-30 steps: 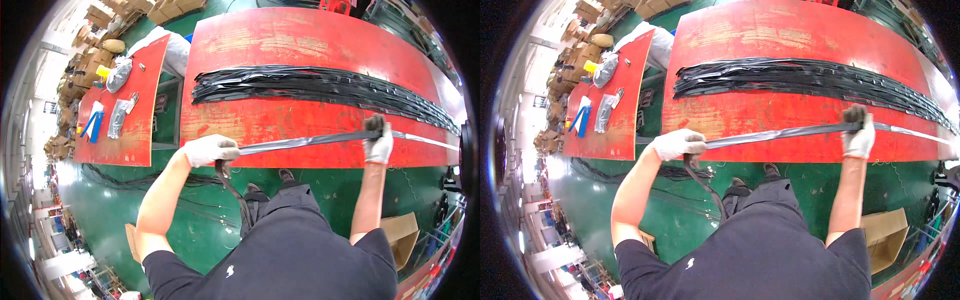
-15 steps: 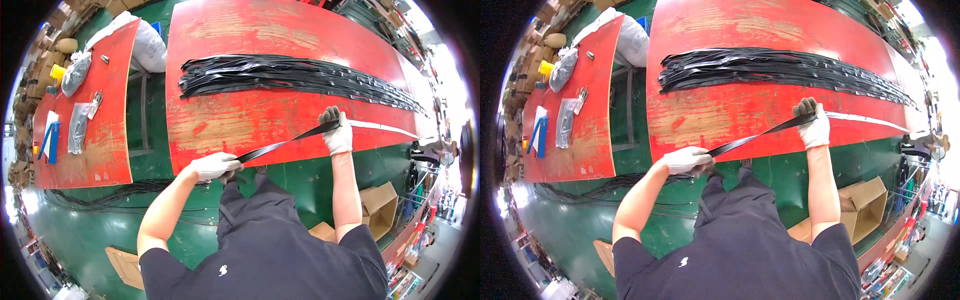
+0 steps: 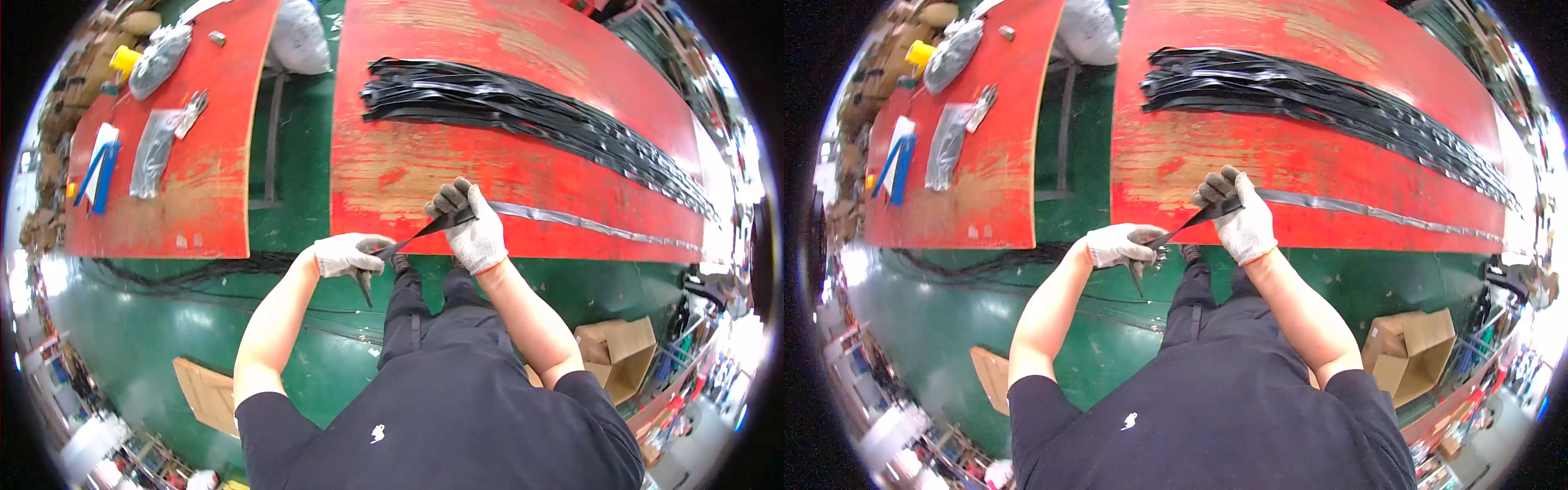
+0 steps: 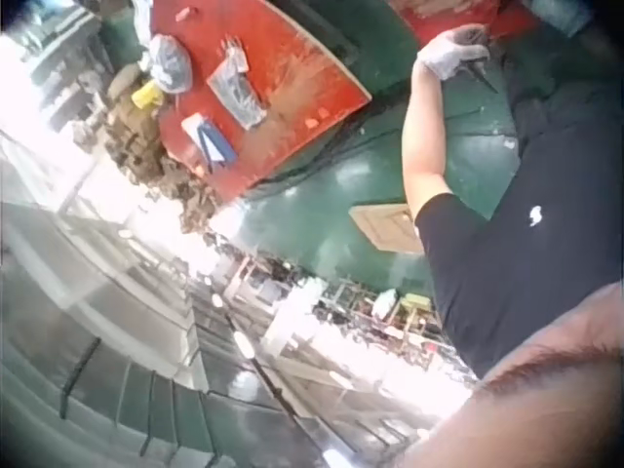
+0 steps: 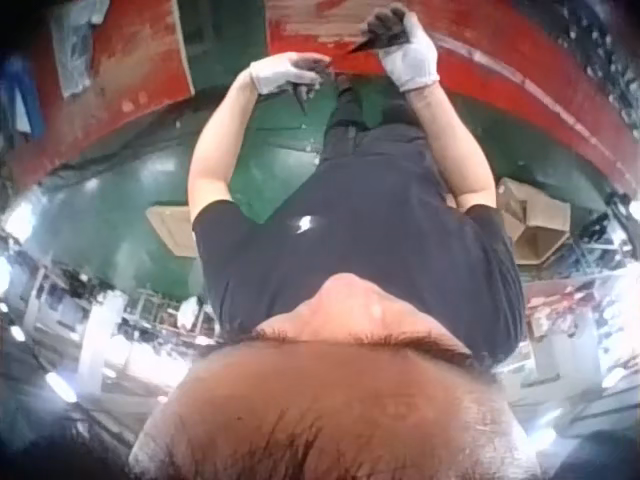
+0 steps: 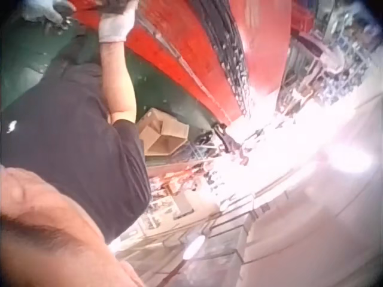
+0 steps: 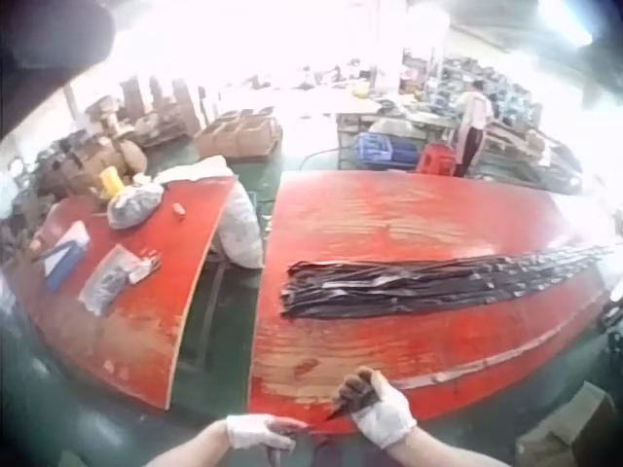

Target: The recorder is inspecting and organizing long black rubber gaskets on a long red table in an assembly environment.

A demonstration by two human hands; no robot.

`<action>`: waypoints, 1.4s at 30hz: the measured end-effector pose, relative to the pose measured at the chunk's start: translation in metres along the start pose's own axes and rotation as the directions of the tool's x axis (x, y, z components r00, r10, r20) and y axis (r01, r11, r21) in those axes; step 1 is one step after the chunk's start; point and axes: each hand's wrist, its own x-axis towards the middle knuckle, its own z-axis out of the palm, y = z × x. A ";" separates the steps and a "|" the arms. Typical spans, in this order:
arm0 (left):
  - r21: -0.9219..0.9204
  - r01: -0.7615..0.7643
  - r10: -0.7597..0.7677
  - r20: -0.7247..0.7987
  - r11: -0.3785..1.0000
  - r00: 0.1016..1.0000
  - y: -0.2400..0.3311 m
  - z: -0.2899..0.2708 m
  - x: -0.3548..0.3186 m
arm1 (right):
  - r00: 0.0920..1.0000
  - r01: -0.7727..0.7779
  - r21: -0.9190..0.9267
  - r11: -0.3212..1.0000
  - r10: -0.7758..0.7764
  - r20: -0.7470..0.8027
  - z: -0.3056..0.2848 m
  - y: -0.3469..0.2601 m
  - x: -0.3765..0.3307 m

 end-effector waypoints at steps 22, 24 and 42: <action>0.619 -0.156 0.638 -0.733 0.769 0.234 -0.088 -0.068 0.057 | 0.872 -0.302 0.085 0.949 0.311 -0.378 -0.070 0.131 0.113; 0.863 0.001 0.822 -0.481 0.505 0.305 -0.062 -0.067 0.050 | 0.869 -0.328 0.091 0.940 0.338 -0.362 -0.056 0.127 0.111; 0.055 -0.067 0.085 -0.758 0.996 0.647 -0.105 -0.121 0.053 | 0.724 -0.671 -0.495 0.552 0.346 -0.596 -0.066 0.111 0.101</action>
